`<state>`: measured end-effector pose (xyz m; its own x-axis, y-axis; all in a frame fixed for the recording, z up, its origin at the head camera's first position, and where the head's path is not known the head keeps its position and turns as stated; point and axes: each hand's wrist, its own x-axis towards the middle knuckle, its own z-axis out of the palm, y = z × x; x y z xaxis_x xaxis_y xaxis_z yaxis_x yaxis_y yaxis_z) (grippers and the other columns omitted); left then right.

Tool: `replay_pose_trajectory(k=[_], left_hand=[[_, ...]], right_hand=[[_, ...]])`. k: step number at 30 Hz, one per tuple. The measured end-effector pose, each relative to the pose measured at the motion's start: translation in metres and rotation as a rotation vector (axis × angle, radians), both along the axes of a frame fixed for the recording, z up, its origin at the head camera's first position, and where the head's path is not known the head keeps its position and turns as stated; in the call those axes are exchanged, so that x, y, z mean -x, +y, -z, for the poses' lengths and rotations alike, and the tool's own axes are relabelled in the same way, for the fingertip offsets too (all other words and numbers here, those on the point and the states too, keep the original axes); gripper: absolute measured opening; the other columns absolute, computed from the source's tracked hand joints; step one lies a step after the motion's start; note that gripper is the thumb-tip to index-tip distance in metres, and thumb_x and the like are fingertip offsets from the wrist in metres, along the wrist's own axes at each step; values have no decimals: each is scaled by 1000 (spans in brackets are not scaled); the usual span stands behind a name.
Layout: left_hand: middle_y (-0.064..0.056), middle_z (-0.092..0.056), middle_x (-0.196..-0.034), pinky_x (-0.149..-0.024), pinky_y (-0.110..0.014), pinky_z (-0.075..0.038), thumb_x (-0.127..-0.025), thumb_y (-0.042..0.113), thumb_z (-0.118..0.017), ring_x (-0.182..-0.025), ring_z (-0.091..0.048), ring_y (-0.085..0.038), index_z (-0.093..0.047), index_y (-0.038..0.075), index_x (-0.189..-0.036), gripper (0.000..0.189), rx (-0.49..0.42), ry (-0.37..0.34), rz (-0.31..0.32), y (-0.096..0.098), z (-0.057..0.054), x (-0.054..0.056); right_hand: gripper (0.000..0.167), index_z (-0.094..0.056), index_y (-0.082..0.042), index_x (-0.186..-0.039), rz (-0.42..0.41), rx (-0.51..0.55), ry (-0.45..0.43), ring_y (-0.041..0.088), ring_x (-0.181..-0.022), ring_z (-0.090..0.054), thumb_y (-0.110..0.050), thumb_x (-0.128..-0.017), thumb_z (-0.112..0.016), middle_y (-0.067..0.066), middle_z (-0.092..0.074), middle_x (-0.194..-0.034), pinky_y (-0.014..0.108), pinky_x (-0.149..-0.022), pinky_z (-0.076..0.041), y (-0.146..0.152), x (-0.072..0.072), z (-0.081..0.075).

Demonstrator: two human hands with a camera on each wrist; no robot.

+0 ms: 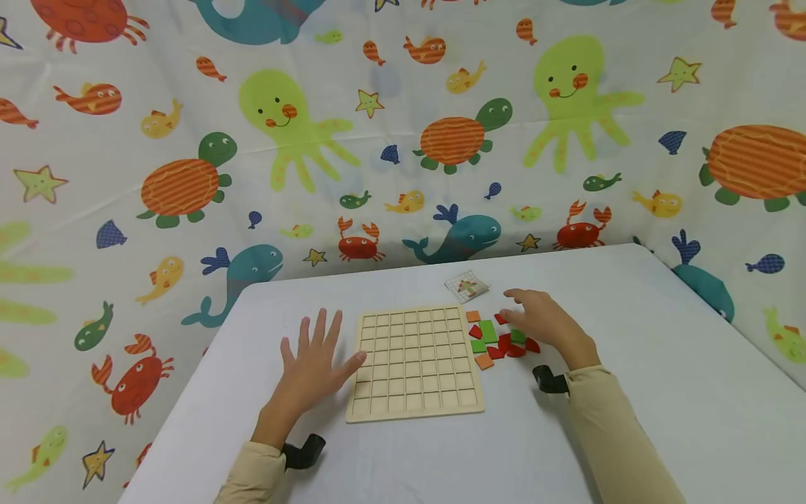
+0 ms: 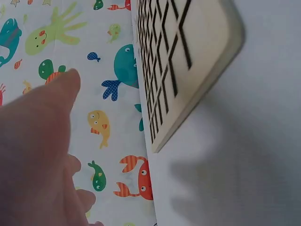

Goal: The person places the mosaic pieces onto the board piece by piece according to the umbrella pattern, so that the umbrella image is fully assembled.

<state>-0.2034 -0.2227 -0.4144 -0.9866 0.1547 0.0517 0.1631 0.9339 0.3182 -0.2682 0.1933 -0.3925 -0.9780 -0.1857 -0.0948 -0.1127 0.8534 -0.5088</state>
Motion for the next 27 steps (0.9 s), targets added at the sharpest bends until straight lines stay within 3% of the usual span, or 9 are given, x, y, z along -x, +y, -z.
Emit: replay_pose_trajectory(k=[8,14,23,27], left_hand=[[-20,-5,-178,-115,-81,6,-98,69,-61,-161,2,-50,-12,8,-173,108,-77,-85,85,2,16,-21],[-19,-6,-178,-118,-78,5,-95,70,-64,-162,1,-46,-11,9,-173,112,-114,-171,119,6,24,-26],[-20,-11,-177,-119,-75,7,-93,73,-66,-162,-1,-47,-16,7,-172,115,-94,-204,127,6,27,-30],[-19,-13,-177,-120,-74,7,-90,75,-68,-162,-1,-46,-19,5,-171,118,-73,-216,143,7,27,-31]], right_hand=[[39,-69,0,-136,-82,59,-44,39,-114,-60,-16,-101,-72,22,-67,-124,53,-95,-58,6,-1,3],[30,-73,-3,-127,-111,75,-108,36,-107,-59,-12,-98,-75,17,-66,-116,46,-87,-59,11,-3,8],[13,-77,-5,-107,-151,-4,-65,33,-101,-58,-8,-94,-77,14,-66,-106,39,-76,-59,8,6,19],[12,-76,-5,-107,-136,-21,-57,31,-97,-58,-12,-97,-77,13,-65,-104,35,-70,-59,6,8,21]])
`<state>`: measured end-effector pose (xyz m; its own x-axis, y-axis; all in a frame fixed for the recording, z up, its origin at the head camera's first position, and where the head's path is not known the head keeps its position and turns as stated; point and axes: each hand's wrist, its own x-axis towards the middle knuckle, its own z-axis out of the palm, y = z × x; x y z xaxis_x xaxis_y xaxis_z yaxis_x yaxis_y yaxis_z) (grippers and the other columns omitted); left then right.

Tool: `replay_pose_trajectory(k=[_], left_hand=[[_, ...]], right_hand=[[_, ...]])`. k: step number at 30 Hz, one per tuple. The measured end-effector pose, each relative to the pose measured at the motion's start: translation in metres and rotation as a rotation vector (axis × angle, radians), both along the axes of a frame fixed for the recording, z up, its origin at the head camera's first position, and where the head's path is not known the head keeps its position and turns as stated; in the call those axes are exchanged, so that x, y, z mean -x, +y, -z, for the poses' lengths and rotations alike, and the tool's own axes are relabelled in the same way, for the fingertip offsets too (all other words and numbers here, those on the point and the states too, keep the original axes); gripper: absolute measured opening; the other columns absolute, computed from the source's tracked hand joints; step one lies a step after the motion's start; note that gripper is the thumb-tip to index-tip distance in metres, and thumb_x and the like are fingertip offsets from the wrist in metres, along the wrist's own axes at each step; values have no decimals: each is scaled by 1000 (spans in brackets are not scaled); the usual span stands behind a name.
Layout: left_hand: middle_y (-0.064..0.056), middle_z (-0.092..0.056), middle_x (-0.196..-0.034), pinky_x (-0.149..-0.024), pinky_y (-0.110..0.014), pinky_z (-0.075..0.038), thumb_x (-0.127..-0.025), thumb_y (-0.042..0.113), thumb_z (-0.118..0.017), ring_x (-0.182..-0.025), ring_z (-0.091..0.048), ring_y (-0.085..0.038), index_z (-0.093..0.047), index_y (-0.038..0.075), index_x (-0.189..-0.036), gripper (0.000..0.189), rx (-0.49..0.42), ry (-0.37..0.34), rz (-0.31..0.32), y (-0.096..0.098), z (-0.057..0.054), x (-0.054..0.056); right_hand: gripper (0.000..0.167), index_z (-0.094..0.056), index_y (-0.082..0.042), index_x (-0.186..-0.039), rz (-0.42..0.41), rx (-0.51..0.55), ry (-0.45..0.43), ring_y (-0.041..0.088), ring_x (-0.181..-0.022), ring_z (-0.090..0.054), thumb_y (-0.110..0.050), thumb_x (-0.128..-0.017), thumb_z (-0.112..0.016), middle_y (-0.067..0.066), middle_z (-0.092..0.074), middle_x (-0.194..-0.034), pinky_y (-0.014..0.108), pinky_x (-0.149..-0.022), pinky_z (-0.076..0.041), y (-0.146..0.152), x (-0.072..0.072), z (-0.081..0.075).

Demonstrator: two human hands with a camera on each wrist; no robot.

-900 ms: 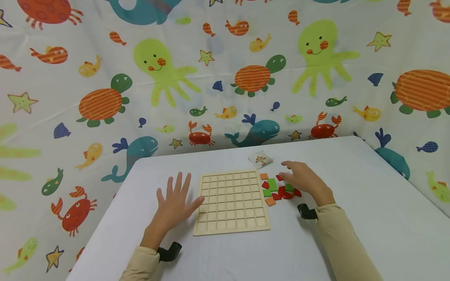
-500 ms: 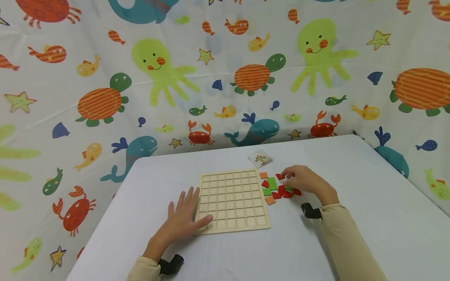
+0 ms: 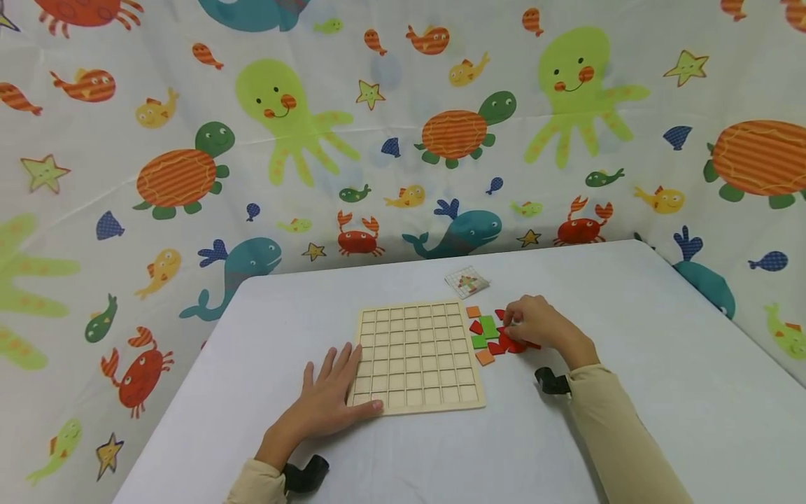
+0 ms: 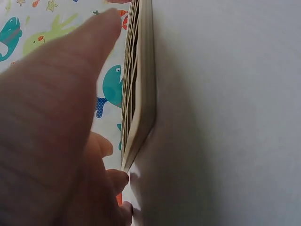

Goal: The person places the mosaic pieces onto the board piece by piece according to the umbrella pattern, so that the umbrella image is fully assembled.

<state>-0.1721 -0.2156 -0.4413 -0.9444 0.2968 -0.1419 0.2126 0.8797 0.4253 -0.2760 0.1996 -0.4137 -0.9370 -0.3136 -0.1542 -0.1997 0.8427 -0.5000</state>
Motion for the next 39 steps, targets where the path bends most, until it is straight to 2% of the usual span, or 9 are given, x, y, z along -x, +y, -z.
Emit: replay_pose_trajectory(k=[4,10,14,20,24,26,33,39], left_hand=[[-17,-11,-178,-120,-74,7,-87,78,-69,-162,0,-45,-19,3,-171,123,34,-8,17,0,0,-1],[-18,-10,-178,-120,-75,6,-84,80,-71,-163,-1,-44,-17,1,-171,129,67,-6,45,-1,3,2],[-19,-10,-178,-119,-75,6,-82,77,-75,-163,0,-45,-16,0,-170,132,61,-22,65,-4,2,6],[-20,-7,-178,-119,-76,3,-80,74,-80,-163,0,-44,-15,0,-170,133,79,-112,95,-6,-9,10],[-22,-7,-177,-118,-79,0,-79,69,-84,-162,-3,-45,-16,-2,-170,134,93,-145,100,-3,-21,13],[-23,-7,-177,-118,-80,0,-78,68,-85,-162,-3,-46,-15,-3,-170,135,99,-156,96,-4,-23,13],[-21,-5,-178,-118,-79,1,-78,69,-85,-163,-2,-43,-15,-1,-170,135,106,-169,96,-6,-22,16],[-21,-6,-178,-118,-79,2,-77,67,-87,-163,-1,-43,-16,-1,-170,135,89,-166,88,-7,-21,17]], right_hand=[[16,-76,-4,-111,-4,8,11,32,-97,-59,-13,-98,-77,15,-65,-105,36,-70,-59,0,-1,-1],[17,-76,-7,-112,-12,9,22,37,-109,-56,-13,-95,-79,17,-65,-113,47,-85,-59,-2,-3,0],[17,-77,-7,-111,5,23,25,37,-109,-54,-14,-96,-79,16,-64,-111,49,-88,-57,-4,-4,1],[16,-76,-7,-108,17,18,52,36,-107,-54,-13,-95,-81,14,-64,-106,51,-87,-56,-3,-5,4],[16,-73,-6,-105,24,-9,68,37,-107,-54,-14,-94,-82,13,-65,-106,53,-89,-55,-5,-5,5],[16,-72,-6,-104,23,-13,68,34,-105,-54,-15,-95,-82,11,-65,-104,51,-89,-55,-8,-4,7],[9,-67,-1,-101,77,129,99,27,-88,-58,-5,-99,-74,8,-64,-91,39,-79,-56,-14,-8,0],[6,-64,-1,-109,96,262,179,27,-89,-62,-4,-105,-67,9,-70,-97,39,-82,-58,-30,-4,-10]])
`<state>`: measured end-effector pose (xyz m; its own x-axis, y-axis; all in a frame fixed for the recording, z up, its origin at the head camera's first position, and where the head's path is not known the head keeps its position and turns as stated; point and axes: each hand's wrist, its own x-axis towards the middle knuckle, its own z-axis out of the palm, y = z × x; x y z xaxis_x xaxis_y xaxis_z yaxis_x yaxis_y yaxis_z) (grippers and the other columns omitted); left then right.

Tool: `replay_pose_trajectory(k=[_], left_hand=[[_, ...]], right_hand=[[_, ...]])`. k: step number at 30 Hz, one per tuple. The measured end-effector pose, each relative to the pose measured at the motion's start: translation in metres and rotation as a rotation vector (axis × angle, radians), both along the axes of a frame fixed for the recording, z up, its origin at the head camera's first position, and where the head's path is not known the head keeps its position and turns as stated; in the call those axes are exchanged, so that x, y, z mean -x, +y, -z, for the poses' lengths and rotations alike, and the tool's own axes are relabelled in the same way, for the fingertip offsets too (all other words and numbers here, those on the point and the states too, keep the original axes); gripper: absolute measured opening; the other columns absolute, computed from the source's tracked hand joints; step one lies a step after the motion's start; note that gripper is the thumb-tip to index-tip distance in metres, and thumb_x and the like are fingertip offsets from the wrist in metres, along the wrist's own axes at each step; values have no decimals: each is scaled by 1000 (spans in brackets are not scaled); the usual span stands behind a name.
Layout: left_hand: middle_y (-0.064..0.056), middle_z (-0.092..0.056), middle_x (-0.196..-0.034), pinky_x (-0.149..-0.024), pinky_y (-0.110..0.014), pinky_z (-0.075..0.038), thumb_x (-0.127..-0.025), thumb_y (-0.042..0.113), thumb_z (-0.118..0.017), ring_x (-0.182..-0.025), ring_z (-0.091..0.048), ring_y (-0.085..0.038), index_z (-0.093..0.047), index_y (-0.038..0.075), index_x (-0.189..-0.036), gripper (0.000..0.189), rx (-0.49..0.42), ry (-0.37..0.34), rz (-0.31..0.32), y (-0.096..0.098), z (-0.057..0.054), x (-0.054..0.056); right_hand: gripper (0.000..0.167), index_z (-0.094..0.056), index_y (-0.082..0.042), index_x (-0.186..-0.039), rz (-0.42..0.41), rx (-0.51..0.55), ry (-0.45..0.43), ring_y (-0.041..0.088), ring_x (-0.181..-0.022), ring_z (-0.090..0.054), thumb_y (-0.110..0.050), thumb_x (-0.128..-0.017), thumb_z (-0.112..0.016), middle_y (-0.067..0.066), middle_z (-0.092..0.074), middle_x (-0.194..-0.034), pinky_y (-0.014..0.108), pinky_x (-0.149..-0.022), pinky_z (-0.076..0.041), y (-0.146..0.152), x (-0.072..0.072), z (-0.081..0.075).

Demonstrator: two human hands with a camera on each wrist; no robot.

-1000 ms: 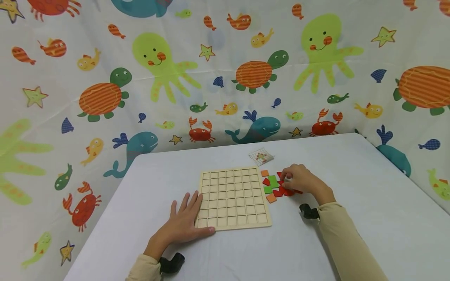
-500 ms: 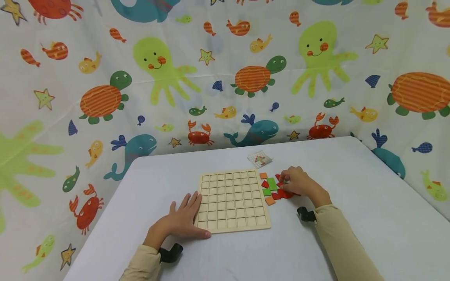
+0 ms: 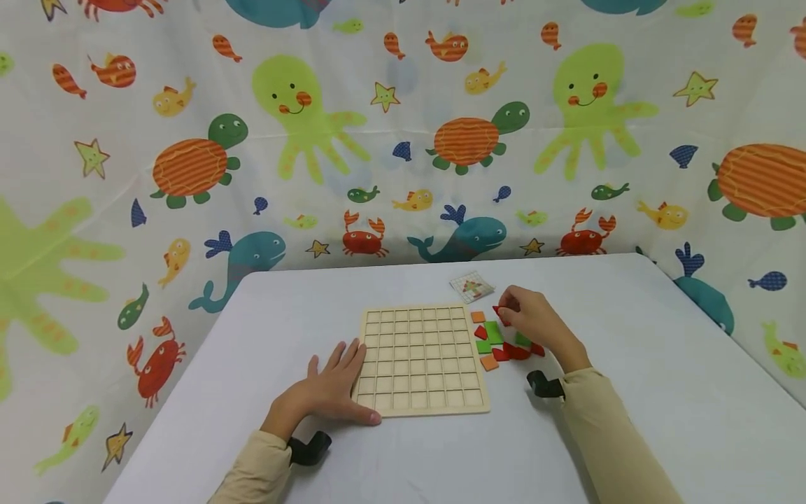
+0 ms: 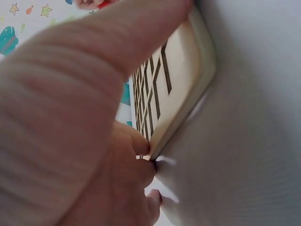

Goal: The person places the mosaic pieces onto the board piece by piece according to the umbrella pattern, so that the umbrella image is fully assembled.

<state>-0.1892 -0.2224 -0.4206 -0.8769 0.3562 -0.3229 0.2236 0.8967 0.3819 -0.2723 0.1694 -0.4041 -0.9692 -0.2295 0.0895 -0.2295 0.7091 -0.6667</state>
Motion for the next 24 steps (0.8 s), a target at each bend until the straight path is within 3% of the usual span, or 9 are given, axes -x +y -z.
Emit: replay_pose_trajectory(k=[9,11,16,18,24], left_hand=[[-21,-6,-178,-118,-79,2,-78,68,-86,-163,-1,-43,-16,0,-170,134,-9,-3,-9,-6,2,-2],[-19,-6,-178,-118,-79,4,-76,71,-85,-163,0,-42,-16,0,-170,137,-29,2,-9,-8,9,-1],[-19,-5,-178,-117,-78,7,-73,77,-84,-163,2,-42,-16,1,-171,141,-62,0,-7,-10,14,1],[-19,-5,-178,-117,-78,7,-74,77,-83,-163,3,-42,-16,1,-171,140,-64,-7,-2,-9,9,0],[-17,-4,-179,-119,-75,7,-76,77,-82,-164,4,-38,-14,3,-171,139,-53,-6,11,-7,6,0]], right_hand=[[7,-65,3,-113,-115,236,81,27,-86,-71,1,-107,-63,15,-71,-99,38,-80,-62,-46,11,-7],[9,-65,4,-115,-147,265,101,28,-84,-72,3,-107,-62,18,-70,-100,38,-79,-62,-55,12,-11],[14,-65,5,-120,-188,293,167,32,-85,-74,1,-107,-62,15,-72,-99,38,-79,-58,-85,16,-26],[15,-65,5,-121,-177,303,192,33,-85,-74,0,-107,-63,12,-72,-97,37,-76,-55,-97,17,-29],[8,-64,4,-112,-199,261,224,34,-83,-73,-1,-106,-66,11,-71,-93,33,-70,-56,-123,23,-22]])
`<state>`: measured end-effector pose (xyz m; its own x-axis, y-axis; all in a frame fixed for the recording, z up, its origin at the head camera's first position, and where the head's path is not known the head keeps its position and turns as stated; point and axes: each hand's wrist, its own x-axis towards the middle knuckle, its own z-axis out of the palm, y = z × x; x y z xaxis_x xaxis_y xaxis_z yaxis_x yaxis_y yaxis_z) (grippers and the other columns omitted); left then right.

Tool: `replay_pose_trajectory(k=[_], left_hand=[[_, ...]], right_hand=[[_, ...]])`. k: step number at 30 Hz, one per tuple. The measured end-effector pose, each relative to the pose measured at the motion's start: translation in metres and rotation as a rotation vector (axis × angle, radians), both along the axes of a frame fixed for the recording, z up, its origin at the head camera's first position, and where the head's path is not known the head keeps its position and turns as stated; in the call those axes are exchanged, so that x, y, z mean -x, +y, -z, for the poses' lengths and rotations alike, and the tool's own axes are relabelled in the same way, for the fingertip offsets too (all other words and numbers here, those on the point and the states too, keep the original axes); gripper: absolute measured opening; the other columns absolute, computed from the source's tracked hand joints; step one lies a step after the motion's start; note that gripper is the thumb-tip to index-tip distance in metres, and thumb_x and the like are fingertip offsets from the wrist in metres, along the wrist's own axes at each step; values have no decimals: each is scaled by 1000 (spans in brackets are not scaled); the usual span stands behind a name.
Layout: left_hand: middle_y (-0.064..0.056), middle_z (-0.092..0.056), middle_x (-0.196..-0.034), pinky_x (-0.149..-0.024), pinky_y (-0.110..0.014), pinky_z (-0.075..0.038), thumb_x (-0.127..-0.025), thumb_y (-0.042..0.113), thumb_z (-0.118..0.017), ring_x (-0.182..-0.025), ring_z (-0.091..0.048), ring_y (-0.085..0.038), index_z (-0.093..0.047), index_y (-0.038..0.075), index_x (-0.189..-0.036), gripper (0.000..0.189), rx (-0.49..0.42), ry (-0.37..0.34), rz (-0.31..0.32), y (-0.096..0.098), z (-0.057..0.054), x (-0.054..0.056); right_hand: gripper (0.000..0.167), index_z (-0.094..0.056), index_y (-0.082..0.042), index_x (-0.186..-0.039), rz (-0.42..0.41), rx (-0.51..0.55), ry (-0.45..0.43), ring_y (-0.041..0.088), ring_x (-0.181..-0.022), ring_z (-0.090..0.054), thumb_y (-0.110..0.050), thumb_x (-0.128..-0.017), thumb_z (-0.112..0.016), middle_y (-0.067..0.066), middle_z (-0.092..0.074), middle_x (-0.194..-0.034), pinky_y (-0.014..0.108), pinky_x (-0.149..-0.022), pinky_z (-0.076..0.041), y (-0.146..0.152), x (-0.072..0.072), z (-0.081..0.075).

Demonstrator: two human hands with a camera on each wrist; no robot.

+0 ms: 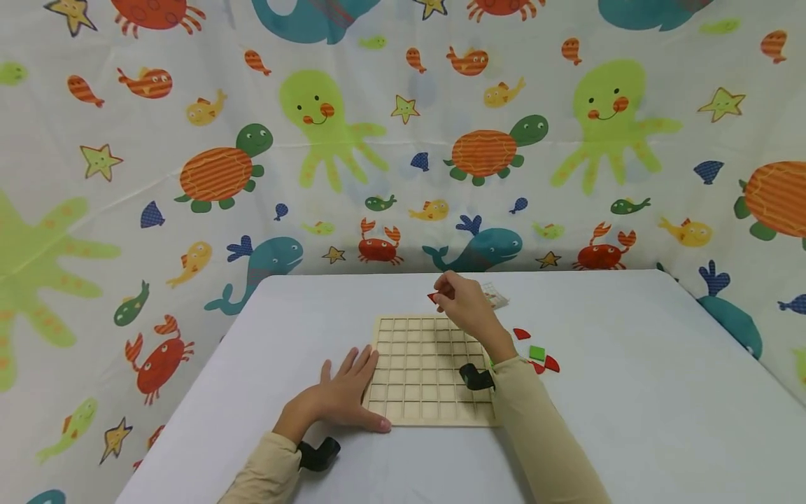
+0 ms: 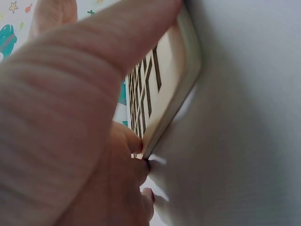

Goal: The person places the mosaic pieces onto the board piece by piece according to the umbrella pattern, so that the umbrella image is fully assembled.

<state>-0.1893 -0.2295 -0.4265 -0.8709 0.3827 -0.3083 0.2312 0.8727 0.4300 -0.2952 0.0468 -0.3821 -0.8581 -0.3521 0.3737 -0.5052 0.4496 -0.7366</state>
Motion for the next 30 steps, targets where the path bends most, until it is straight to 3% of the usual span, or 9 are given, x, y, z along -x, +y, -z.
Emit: replay_pose_trajectory(k=[4,9,22,30], left_hand=[[-18,-4,-179,-119,-76,5,-78,72,-83,-163,2,-40,-14,2,-171,135,24,-8,11,3,-4,1],[-17,-2,-179,-120,-76,5,-80,69,-84,-164,4,-40,-13,3,-172,133,47,-10,4,6,-9,2],[-18,-3,-179,-119,-76,5,-81,63,-86,-163,3,-41,-12,2,-171,132,4,-13,-5,3,-9,0],[-19,-4,-178,-119,-77,3,-81,64,-86,-163,1,-42,-14,2,-171,131,15,-2,0,3,-8,1]], right_hand=[[1,-67,2,-104,-41,-82,53,24,-77,-69,2,-104,-66,14,-73,-92,35,-71,-57,-5,2,8],[11,-73,1,-99,-70,-179,125,21,-78,-65,9,-100,-66,12,-73,-92,41,-76,-58,-6,3,11],[24,-79,-1,-95,-187,-393,82,23,-81,-64,14,-96,-60,9,-74,-91,36,-76,-56,-11,12,28],[25,-80,-2,-90,-185,-419,63,28,-90,-67,14,-95,-62,8,-73,-90,41,-84,-59,-15,13,35]])
